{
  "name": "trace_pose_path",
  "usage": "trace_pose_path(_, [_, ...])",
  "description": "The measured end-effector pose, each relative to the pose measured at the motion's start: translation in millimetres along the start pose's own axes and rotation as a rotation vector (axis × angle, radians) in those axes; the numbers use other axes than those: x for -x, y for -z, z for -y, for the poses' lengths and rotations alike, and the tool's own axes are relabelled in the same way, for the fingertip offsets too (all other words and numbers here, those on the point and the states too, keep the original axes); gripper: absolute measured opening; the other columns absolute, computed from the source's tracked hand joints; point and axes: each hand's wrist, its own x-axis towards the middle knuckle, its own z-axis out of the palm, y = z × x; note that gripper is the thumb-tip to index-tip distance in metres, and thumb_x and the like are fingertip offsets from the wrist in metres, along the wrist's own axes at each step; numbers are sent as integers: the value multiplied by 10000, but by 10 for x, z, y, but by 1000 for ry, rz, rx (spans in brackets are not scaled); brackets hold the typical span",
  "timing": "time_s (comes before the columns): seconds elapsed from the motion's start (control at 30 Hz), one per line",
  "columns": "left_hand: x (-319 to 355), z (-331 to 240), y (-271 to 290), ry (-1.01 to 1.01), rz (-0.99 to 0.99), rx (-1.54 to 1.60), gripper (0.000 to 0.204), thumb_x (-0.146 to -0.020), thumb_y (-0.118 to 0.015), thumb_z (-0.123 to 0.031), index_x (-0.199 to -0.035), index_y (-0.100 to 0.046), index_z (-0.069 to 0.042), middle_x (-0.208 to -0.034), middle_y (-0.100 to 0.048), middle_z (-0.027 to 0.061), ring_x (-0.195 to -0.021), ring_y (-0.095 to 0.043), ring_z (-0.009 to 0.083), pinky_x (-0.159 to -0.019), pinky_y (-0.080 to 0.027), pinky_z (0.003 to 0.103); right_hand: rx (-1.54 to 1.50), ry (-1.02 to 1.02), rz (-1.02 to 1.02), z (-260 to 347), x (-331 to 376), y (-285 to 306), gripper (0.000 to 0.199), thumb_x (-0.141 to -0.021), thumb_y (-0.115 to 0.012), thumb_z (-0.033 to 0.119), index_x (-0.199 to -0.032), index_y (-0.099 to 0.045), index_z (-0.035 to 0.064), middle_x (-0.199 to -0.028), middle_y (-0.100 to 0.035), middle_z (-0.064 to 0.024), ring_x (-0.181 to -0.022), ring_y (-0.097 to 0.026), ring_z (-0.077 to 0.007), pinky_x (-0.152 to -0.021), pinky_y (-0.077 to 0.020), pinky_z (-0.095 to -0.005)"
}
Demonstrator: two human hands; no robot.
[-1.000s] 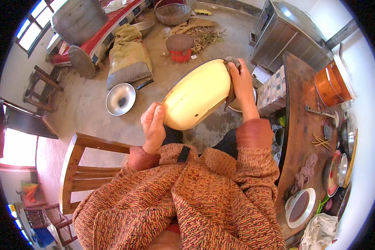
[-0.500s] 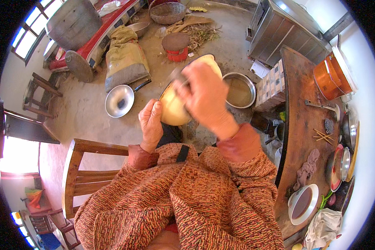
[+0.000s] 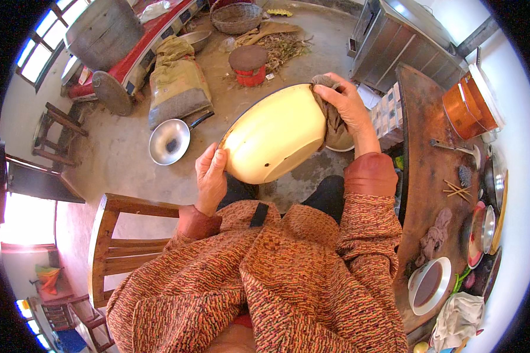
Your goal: The person scrubs a yellow bowl with a cloth, rinses it, and wipes it dry. They then place the bowl on a wooden table and wipe the table surface. Finally, they pick up a metal bowl containing food scraps and walk toward a doorway.
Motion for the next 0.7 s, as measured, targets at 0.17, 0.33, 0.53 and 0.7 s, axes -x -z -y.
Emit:
trace_pose_path(0.17, [-101,-83,-13,28,101,-269,345,-935,-506,-301,-753,-484,-9,-637,-353,-45,-626,-305,50,-509,-275,226,271,95,52,150,97,-67,312,-737,-702,267,-917,-575,47,-840,-585,12,-754,-532,-83,-687,-431,-244])
trace_pose_path(0.33, [-113,-9,-117,41,151,-337,349,-940,-495,-301,-758,-491,-3,-613,-361,-27,-614,-330,55,-496,-302,232,694,295,-72,214,223,-281,376,-701,-700,372,-901,-577,78,-727,-602,-54,-666,-580,-160,-630,-448,-285])
trace_pose_path(0.53, [-127,-6,-203,60,108,-325,333,-937,-506,-273,-734,-495,-9,-611,-380,-44,-615,-339,47,-496,-309,231,1108,537,-160,178,339,-792,346,-718,-668,264,-977,-477,137,-957,-543,-58,-847,-566,-274,-676,-470,-372])
trace_pose_path(0.7, [-86,134,-169,-29,-55,-19,303,-931,-520,-228,-711,-488,-23,-652,-399,-73,-639,-338,31,-509,-301,212,1297,825,86,-116,637,-1330,289,-782,-576,221,-1049,-508,135,-1095,-513,-70,-829,-526,-201,-695,-364,-364])
